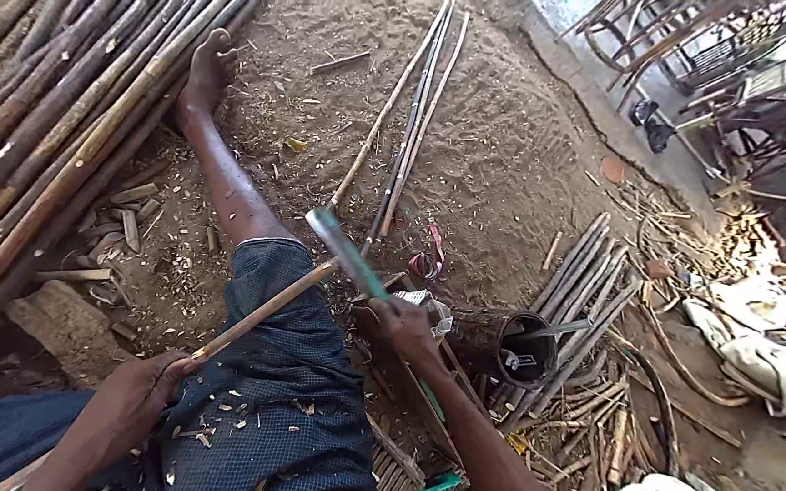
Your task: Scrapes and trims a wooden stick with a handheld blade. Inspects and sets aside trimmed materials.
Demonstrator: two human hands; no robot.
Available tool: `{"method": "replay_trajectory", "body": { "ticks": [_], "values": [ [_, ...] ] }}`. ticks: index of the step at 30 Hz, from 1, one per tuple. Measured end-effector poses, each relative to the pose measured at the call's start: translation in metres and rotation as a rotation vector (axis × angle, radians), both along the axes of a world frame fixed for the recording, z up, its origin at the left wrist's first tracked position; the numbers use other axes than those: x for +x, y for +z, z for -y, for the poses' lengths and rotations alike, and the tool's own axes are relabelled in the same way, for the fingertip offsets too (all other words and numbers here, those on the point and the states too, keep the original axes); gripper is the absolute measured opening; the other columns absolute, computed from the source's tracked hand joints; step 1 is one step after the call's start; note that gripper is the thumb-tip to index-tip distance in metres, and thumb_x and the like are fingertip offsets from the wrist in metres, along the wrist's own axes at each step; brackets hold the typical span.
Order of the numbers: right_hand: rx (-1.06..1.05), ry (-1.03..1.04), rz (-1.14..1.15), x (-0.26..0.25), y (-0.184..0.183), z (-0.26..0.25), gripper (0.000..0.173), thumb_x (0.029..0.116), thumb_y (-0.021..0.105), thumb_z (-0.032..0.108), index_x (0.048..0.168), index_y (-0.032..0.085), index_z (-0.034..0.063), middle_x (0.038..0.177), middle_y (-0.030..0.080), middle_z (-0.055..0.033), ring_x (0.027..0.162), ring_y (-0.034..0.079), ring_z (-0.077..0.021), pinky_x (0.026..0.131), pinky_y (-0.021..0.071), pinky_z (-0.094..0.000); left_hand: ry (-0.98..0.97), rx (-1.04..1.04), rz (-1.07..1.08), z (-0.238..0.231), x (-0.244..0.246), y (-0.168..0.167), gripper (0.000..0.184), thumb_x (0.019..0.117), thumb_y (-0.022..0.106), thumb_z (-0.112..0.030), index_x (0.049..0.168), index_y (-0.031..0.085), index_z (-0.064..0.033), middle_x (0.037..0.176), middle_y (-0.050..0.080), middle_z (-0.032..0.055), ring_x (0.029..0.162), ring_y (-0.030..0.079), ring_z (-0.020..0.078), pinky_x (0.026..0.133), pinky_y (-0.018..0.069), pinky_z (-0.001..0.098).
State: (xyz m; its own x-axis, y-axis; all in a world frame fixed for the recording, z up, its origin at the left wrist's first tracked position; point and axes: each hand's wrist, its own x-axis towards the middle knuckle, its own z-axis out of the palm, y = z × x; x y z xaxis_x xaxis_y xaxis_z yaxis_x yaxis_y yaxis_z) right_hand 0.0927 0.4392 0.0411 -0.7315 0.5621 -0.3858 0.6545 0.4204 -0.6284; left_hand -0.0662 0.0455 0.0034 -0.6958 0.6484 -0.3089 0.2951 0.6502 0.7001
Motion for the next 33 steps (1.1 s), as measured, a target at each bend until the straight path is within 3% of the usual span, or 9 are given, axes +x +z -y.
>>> {"method": "replay_trajectory", "body": {
  "ticks": [2, 6, 9, 13, 18, 21, 25, 28, 33],
  "values": [
    [-0.060, -0.112, -0.077, 0.003, -0.004, -0.008, 0.056, 0.1006, 0.047, 0.067, 0.100, 0.064, 0.0136, 0.056, 0.050, -0.0072, 0.040, 0.046, -0.0192, 0.038, 0.0430, -0.0382, 0.006, -0.003, -0.009, 0.001, 0.000, -0.002, 0.057, 0.1015, 0.028, -0.066, 0.085, 0.065, -0.0247, 0.057, 0.047, -0.0119, 0.048, 0.048, 0.0048, 0.045, 0.0420, 0.0302],
    [0.052, 0.174, 0.063, 0.002, -0.001, 0.016, 0.045, 0.1021, 0.055, 0.056, 0.095, 0.069, 0.0141, 0.068, 0.060, -0.0057, 0.059, 0.059, -0.0216, 0.055, 0.0514, -0.0465, -0.005, -0.024, 0.035, -0.005, -0.006, 0.001, 0.054, 0.0952, 0.047, -0.065, 0.116, 0.066, -0.0198, 0.069, 0.060, -0.0063, 0.054, 0.058, 0.0115, 0.051, 0.0511, 0.0402],
    [-0.037, -0.066, -0.067, -0.001, -0.001, 0.005, 0.053, 0.1024, 0.049, 0.061, 0.101, 0.065, 0.0114, 0.059, 0.053, -0.0073, 0.044, 0.049, -0.0200, 0.042, 0.0455, -0.0397, -0.001, -0.004, 0.040, 0.000, -0.009, -0.002, 0.047, 0.0960, 0.045, -0.067, 0.102, 0.066, -0.0254, 0.062, 0.054, -0.0102, 0.050, 0.053, 0.0066, 0.047, 0.0470, 0.0331],
    [0.040, 0.149, 0.087, -0.002, -0.004, 0.028, 0.046, 0.1024, 0.056, 0.053, 0.095, 0.068, 0.0097, 0.069, 0.060, -0.0092, 0.060, 0.060, -0.0258, 0.056, 0.0522, -0.0501, -0.033, 0.025, 0.084, -0.002, -0.014, -0.003, 0.051, 0.0979, 0.039, -0.066, 0.098, 0.067, -0.0244, 0.059, 0.051, -0.0107, 0.047, 0.050, 0.0049, 0.044, 0.0448, 0.0295],
    [-0.020, -0.071, -0.018, -0.002, -0.004, 0.010, 0.057, 0.1001, 0.046, 0.069, 0.102, 0.064, 0.0142, 0.061, 0.053, -0.0089, 0.045, 0.051, -0.0225, 0.041, 0.0458, -0.0418, -0.029, 0.035, 0.074, 0.003, -0.014, -0.004, 0.051, 0.0993, 0.036, -0.066, 0.095, 0.067, -0.0267, 0.057, 0.050, -0.0119, 0.046, 0.048, 0.0032, 0.043, 0.0430, 0.0263],
    [0.044, 0.081, 0.071, -0.003, 0.005, 0.019, 0.048, 0.1003, 0.054, 0.061, 0.094, 0.069, 0.0153, 0.069, 0.060, -0.0070, 0.056, 0.058, -0.0233, 0.051, 0.0498, -0.0470, -0.034, 0.034, 0.024, -0.002, -0.014, -0.004, 0.053, 0.0977, 0.035, -0.070, 0.093, 0.067, -0.0272, 0.057, 0.049, -0.0129, 0.046, 0.048, 0.0027, 0.043, 0.0425, 0.0275],
    [-0.046, -0.090, -0.014, 0.000, 0.006, 0.003, 0.060, 0.0992, 0.044, 0.072, 0.098, 0.062, 0.0140, 0.058, 0.050, -0.0083, 0.042, 0.047, -0.0219, 0.039, 0.0421, -0.0405, -0.024, -0.038, -0.144, -0.004, -0.004, -0.002, 0.060, 0.0961, 0.032, -0.074, 0.092, 0.065, -0.0242, 0.057, 0.049, -0.0102, 0.047, 0.051, 0.0084, 0.043, 0.0435, 0.0351],
    [0.053, 0.153, 0.064, -0.002, 0.016, 0.017, 0.049, 0.1008, 0.054, 0.060, 0.092, 0.067, 0.0144, 0.066, 0.058, -0.0069, 0.053, 0.057, -0.0231, 0.048, 0.0475, -0.0460, -0.042, -0.055, -0.248, -0.008, -0.001, 0.000, 0.069, 0.0956, 0.028, -0.077, 0.094, 0.066, -0.0189, 0.056, 0.048, -0.0061, 0.047, 0.052, 0.0151, 0.042, 0.0429, 0.0408],
    [-0.061, -0.080, 0.010, 0.002, 0.005, 0.005, 0.060, 0.1003, 0.043, 0.070, 0.100, 0.063, 0.0133, 0.061, 0.051, -0.0088, 0.044, 0.049, -0.0227, 0.041, 0.0451, -0.0420, -0.028, -0.169, -0.200, -0.007, 0.000, 0.008, 0.065, 0.1008, 0.021, -0.069, 0.093, 0.066, -0.0220, 0.058, 0.052, -0.0029, 0.052, 0.057, 0.0203, 0.046, 0.0446, 0.0466]
  ]
}}
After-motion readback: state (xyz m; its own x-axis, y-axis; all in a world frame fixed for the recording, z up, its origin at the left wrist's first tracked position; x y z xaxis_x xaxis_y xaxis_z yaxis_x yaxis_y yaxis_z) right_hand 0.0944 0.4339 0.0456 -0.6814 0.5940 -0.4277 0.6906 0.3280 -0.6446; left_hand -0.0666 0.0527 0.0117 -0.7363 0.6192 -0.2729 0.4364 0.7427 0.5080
